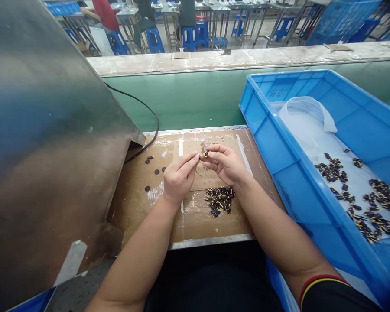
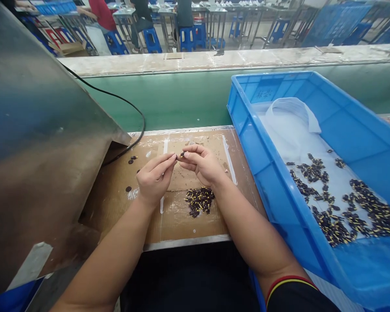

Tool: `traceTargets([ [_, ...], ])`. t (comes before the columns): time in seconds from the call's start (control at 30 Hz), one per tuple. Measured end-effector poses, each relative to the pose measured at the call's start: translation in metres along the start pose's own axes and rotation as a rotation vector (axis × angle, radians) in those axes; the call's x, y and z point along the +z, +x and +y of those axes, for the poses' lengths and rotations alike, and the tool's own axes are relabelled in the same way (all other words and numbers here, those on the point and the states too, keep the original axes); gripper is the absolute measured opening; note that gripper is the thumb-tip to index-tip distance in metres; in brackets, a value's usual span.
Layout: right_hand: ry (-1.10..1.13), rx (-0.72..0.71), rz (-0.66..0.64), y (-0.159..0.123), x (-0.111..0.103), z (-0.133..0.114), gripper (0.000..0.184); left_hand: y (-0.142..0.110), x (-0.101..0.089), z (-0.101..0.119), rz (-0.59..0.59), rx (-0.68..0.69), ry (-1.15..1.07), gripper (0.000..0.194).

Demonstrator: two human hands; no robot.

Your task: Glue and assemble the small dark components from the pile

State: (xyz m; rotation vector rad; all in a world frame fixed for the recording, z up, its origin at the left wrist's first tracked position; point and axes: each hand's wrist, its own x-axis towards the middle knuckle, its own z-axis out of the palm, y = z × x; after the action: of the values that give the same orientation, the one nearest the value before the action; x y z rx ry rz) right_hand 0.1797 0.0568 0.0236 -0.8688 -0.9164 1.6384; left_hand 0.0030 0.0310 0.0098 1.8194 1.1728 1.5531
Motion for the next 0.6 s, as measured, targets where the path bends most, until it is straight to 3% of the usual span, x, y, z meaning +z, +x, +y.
traceTargets([
  [0.13,0.02,0.032,0.01,0.0,0.001,0.0,0.029,0.001,0.002,0.003,0.021,-0.029,-0.056,0.017],
  [0.23,-0.006,-0.018,0.049,-0.002,0.005,0.001,0.025,0.005,0.007,0.002,0.131,-0.273,-0.375,0.017],
  [0.33,-0.14,-0.224,0.099,-0.008,0.013,0.002,0.022,0.009,0.009,0.0,0.177,-0.565,-0.793,0.027],
  [0.4,-0.242,-0.336,0.111,-0.014,0.021,0.003,0.02,0.01,0.008,-0.001,0.167,-0.658,-0.912,0.027],
  [0.6,-0.356,-0.492,0.073,-0.027,0.037,0.007,0.014,0.008,0.008,0.002,0.124,-0.658,-1.012,0.019],
])
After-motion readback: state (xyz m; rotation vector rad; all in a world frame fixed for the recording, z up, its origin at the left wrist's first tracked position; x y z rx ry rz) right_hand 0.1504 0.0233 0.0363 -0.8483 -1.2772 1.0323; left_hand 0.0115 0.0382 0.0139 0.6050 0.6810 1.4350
